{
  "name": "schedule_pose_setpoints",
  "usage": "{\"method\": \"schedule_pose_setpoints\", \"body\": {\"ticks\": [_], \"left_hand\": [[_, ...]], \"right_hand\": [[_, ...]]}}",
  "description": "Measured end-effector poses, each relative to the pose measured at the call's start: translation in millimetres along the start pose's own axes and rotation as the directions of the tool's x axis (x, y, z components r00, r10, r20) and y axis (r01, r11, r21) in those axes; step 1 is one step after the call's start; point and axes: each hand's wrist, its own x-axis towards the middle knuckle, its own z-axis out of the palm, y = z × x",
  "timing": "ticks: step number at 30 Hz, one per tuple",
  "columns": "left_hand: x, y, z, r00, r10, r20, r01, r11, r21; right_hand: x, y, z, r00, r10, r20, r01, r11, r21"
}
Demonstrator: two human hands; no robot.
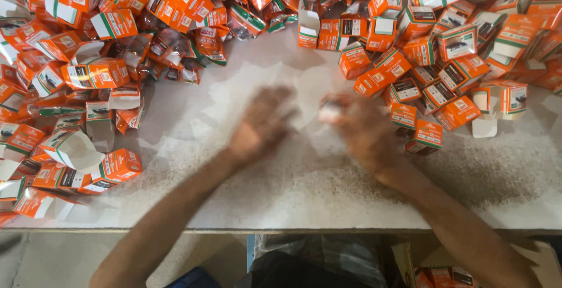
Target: The person picks small orange product boxes from a large pile on the table, opens a white paper cup-like container, places a box inside it, and tosses the packed container aside, repeating this cycle continuously.
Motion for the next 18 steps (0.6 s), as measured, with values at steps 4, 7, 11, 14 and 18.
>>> {"method": "schedule_pose_setpoints", "body": {"ticks": [4, 7, 11, 14, 18], "left_hand": [[23.6, -101.4, -59.1, 0.897, -0.308, -0.316, 0.415, 0.831, 0.369], [49.5, -153.0, -105.2, 0.973, -0.214, -0.082, 0.192, 0.570, 0.798], [70.5, -137.9, -103.5, 0.968, -0.242, -0.062, 0.235, 0.803, 0.547], [54.1, -53.0, -40.4, 0.900, -0.364, -0.241, 0.373, 0.928, -0.008], [12.8, 28.1, 32.7, 0.981, -0.191, 0.036, 0.195, 0.966, -0.170]], "right_hand": [[19.3, 15.9, -18.2, 0.945, -0.017, -0.328, -0.098, 0.938, -0.332], [9.4, 16.1, -7.5, 0.978, -0.028, -0.204, -0.029, 0.962, -0.273], [-15.7, 11.9, 14.3, 0.990, 0.140, -0.005, -0.139, 0.987, 0.081], [-20.3, 13.0, 34.3, 0.905, 0.260, 0.336, -0.425, 0.541, 0.726], [-23.1, 13.5, 48.8, 0.722, 0.270, 0.637, -0.462, -0.498, 0.734]]}}
